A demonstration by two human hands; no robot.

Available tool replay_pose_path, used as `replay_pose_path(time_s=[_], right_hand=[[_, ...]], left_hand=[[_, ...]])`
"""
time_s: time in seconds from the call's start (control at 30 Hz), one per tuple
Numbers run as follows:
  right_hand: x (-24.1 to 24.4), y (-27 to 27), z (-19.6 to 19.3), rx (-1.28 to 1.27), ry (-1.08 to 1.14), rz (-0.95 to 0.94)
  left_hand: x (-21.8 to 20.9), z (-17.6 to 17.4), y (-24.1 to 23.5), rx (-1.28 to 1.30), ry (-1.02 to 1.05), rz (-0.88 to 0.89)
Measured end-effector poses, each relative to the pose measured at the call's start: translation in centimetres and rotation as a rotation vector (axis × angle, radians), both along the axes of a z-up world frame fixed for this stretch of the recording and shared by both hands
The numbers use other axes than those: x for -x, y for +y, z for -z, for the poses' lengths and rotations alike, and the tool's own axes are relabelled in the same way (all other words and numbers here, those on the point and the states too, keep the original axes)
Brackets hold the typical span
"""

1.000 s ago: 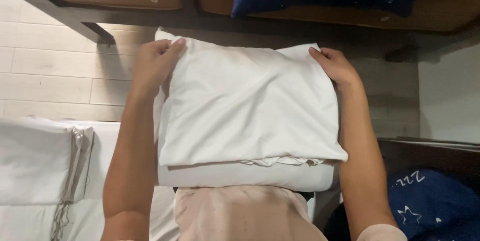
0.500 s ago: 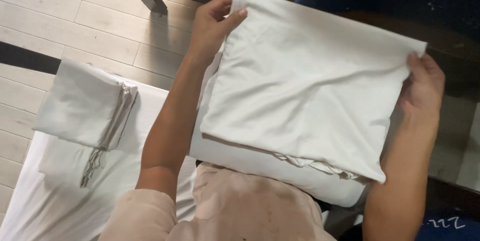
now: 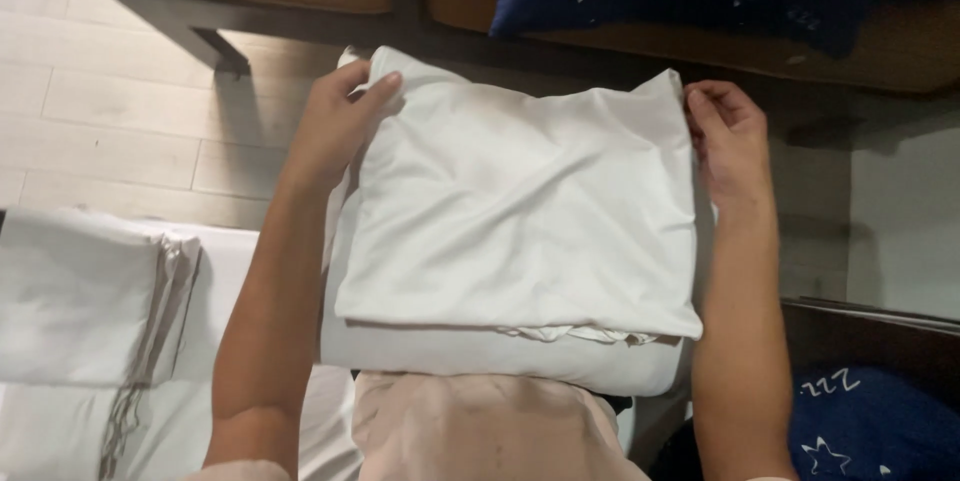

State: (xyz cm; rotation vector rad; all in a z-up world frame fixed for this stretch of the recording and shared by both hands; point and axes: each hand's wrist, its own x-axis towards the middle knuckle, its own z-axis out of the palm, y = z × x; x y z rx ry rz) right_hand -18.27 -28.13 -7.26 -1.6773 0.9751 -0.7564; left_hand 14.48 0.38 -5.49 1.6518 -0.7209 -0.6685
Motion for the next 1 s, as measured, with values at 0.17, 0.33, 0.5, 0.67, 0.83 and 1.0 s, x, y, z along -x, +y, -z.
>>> replay_pose_path(time_s=[0.17,0.33,0.5,0.67,0.83,1.0], right_hand=[[-0.6,-0.8,2.8,-0.133,0.280,-0.048],[-1.8,-1.3,3.2,-0.195,0.342,-0.023],[-2.5,-0.5,1.1,-0.235,0.289,-0.031],[-1.0,1.0,-4.3,-0.266,-0.330,0.163],[0.7,-0.7,-3.2,-0.305,-0.434,0.106],[0.1,-1.1,-3.9,-0.093,-0.301,0.143]], left_hand=[[-0.3,0.1,-1.0,-0.387,-0.087,-0.060],[-1.2,0.5,-1.3,-0.410,-0.037,-0.041],[-0.6,-1.4,-0.7,-0.375,-0.004,-0.006],[0.5,-4.2,0.7,-0.014,-0.027,-0.081],[1.2,-4.5,0.1,0.281,-0.165,-0.108],[1.3,-4.5,-0.5,0.365,-0.125,-0.177]])
